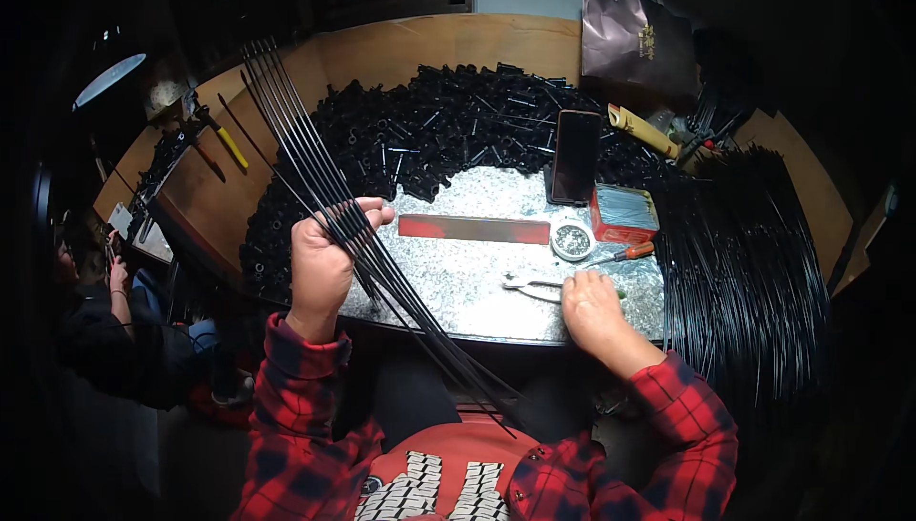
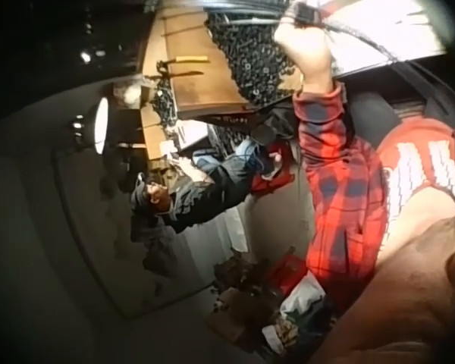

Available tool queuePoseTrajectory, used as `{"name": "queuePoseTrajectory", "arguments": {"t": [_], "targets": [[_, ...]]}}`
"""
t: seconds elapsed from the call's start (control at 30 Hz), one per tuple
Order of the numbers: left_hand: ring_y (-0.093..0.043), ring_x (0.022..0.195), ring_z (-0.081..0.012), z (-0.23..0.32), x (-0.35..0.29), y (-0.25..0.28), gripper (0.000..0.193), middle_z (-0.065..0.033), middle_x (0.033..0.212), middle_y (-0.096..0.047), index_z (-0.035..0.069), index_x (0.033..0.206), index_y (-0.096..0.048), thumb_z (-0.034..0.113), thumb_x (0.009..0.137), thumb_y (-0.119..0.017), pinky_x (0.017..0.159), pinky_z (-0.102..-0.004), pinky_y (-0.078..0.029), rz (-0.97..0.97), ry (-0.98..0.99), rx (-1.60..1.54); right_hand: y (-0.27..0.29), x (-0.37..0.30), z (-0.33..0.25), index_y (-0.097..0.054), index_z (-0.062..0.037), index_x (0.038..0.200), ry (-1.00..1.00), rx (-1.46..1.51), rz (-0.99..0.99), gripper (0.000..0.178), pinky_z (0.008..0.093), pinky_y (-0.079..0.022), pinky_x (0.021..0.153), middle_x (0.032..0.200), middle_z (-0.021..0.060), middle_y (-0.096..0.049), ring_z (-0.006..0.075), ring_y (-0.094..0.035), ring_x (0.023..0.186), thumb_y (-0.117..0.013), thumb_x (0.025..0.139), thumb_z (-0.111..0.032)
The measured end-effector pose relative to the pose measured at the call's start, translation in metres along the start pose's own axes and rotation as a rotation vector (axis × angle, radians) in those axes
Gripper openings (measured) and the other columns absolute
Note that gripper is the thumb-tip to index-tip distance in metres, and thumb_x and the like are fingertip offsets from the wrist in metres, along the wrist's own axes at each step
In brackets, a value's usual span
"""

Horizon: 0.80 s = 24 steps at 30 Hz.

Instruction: The recorder is grouping multiple wires together and inserting them into a connector housing at a workbench.

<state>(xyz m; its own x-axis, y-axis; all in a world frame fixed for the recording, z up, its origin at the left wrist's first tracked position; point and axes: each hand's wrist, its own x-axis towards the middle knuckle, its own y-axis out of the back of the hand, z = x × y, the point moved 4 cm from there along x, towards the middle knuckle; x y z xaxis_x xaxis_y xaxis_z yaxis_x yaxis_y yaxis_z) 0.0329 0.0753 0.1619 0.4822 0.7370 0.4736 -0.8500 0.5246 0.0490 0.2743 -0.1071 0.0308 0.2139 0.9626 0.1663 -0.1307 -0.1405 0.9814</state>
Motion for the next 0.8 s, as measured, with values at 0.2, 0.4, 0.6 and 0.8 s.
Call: {"name": "queuePoseTrajectory", "arguments": {"t": [0.2, 0.4, 0.6, 0.8], "targets": [[-0.06, 0.065, -0.0055, -0.008, 0.015, -0.023, 0.01, -0.0034, 0.072, -0.067, -0.003, 0.088, -0.068, 0.005, 0.083, -0.067, 0.06, -0.0196, -0.048, -0.056, 0.057, -0.083, 0.048, 0.001, -0.059, -0.031, 0.0005, 0.14, 0.09, 1.629, -0.553, 0.05, 0.0321, -0.043, 0.094, 0.12, 0.0125, -0.058, 0.0179, -0.057, 0.107, -0.035, 0.101, -0.03], [-0.063, 0.1, -0.0175, -0.009, 0.06, -0.041, 0.021, -0.0109, 0.103, -0.068, 0.001, 0.1, -0.068, -0.002, 0.079, -0.066, 0.085, -0.0275, -0.051, -0.246, -0.481, 0.046, 0.059, -0.012, -0.113, -0.05, -0.0016, 0.11, -0.035, 1.818, -0.646, 0.024, 0.0256, -0.05, 0.07, 0.082, 0.0029, -0.055, 0.0117, -0.058, 0.075, -0.047, 0.098, -0.023], [-0.06, 0.108, -0.0237, -0.067, 0.038, -0.062, 0.024, -0.0139, 0.11, -0.066, 0.001, 0.103, -0.069, 0.0, 0.079, -0.068, 0.096, -0.034, -0.045, -0.431, -0.256, -0.015, -0.032, -0.018, -0.118, -0.055, -0.0027, 0.086, -0.094, 1.498, -0.329, 0.025, 0.0267, -0.045, 0.064, 0.07, 0.0015, -0.055, 0.01, -0.053, 0.066, -0.05, 0.096, -0.024], [-0.049, 0.123, -0.0298, -0.088, -0.025, -0.058, 0.046, -0.0096, 0.125, -0.058, 0.008, 0.119, -0.059, -0.002, 0.075, -0.066, 0.106, -0.04, -0.035, -0.796, -0.384, 0.364, -0.088, -0.034, -0.116, -0.059, -0.0004, 0.086, -0.073, 1.175, -0.519, 0.032, 0.0343, -0.045, 0.063, 0.069, 0.0134, -0.058, 0.0218, -0.057, 0.066, -0.051, 0.095, -0.03]]}}
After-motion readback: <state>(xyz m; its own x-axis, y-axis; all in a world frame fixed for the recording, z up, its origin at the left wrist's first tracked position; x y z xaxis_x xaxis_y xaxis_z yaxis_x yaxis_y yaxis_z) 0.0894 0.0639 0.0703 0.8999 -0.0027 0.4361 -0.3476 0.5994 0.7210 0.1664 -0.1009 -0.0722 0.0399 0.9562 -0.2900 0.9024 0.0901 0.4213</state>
